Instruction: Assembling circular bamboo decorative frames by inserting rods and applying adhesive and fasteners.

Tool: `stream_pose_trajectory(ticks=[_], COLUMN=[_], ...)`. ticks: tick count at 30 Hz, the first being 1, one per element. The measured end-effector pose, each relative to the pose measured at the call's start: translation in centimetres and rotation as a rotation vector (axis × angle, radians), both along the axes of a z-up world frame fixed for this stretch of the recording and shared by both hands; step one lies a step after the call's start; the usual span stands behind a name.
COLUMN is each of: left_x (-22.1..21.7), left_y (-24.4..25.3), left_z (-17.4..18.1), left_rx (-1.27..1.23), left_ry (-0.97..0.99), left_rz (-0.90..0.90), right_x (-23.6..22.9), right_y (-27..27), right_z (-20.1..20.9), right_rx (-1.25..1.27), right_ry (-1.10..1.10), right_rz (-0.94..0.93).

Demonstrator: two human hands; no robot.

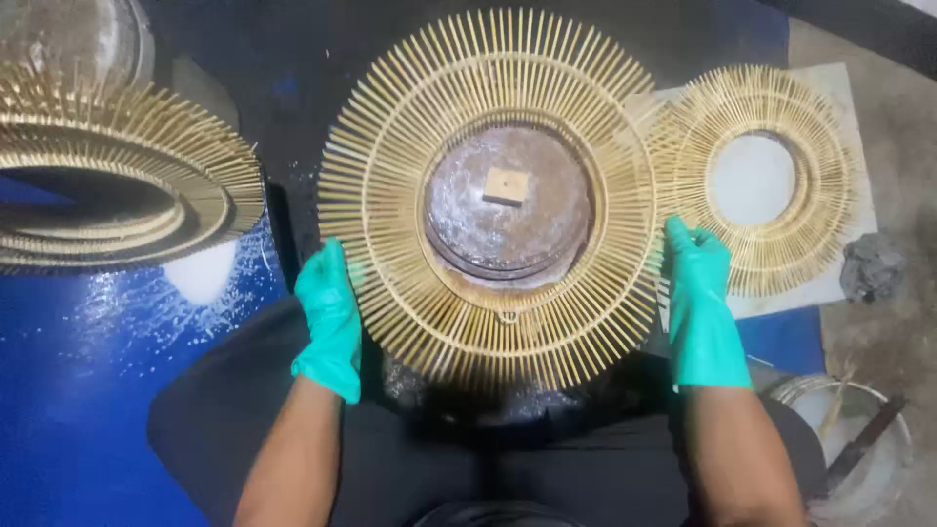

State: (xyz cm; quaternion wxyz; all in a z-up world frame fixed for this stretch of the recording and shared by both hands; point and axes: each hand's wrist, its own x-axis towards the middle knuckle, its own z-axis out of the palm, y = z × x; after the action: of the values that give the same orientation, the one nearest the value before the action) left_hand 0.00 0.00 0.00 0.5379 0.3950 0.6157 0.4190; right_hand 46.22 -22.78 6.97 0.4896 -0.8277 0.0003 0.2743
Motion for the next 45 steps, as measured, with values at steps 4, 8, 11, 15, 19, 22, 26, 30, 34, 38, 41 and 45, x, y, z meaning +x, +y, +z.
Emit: stream_pose_trajectory(ticks=[4,8,11,15,19,22,26,30,34,38,41,45], left_x=[2.8,8.3,11.9,14.4,13.6,14.6,14.9,13.1,12.5,11.6,11.4,13.7], left_y=[-0.6,-0.1,1.3,3.2,4.1,3.7,3.3,2.1,2.1,2.5,3.7,4.8], left_z=[8.2,12.6,10.6,8.6,4.5,6.8,9.2,7.6,6.9,8.3,9.0,11.9], left_rx=[0.565,0.762,0.841,0.304,0.682,0.376,0.353,0.498,0.500,0.482,0.362,0.454], left_ry=[0.645,0.891,0.944,1.004,0.890,0.856,0.852,0.774,0.730,0.675,0.644,0.826], left_rz=[-0.294,-0.435,-0.520,-0.749,-0.575,-0.683,-0.730,-0.650,-0.667,-0.668,-0.804,-0.780], right_x=[-0.3,0.1,-3.0,-5.2,-6.5,-6.6,-7.4,-6.3,-2.1,0.0,0.7,-0.1], right_y=[-1.8,-0.4,6.7,18.5,24.5,25.3,24.8,24.9,21.5,8.4,-1.1,-5.4], right_z=[0.8,1.3,4.6,5.7,3.6,3.2,3.1,3.1,3.8,8.3,4.5,-1.0], right_rx=[-0.060,-0.470,-0.349,-0.128,-0.205,-0.165,-0.200,-0.051,0.155,0.106,-0.272,-0.208], right_ry=[0.014,-0.545,-1.065,-1.114,-1.151,-1.207,-1.182,-1.139,-0.694,-0.713,-0.516,0.055], right_rz=[0.037,0.465,0.601,0.876,1.170,1.209,1.179,1.173,0.936,0.584,0.390,0.044])
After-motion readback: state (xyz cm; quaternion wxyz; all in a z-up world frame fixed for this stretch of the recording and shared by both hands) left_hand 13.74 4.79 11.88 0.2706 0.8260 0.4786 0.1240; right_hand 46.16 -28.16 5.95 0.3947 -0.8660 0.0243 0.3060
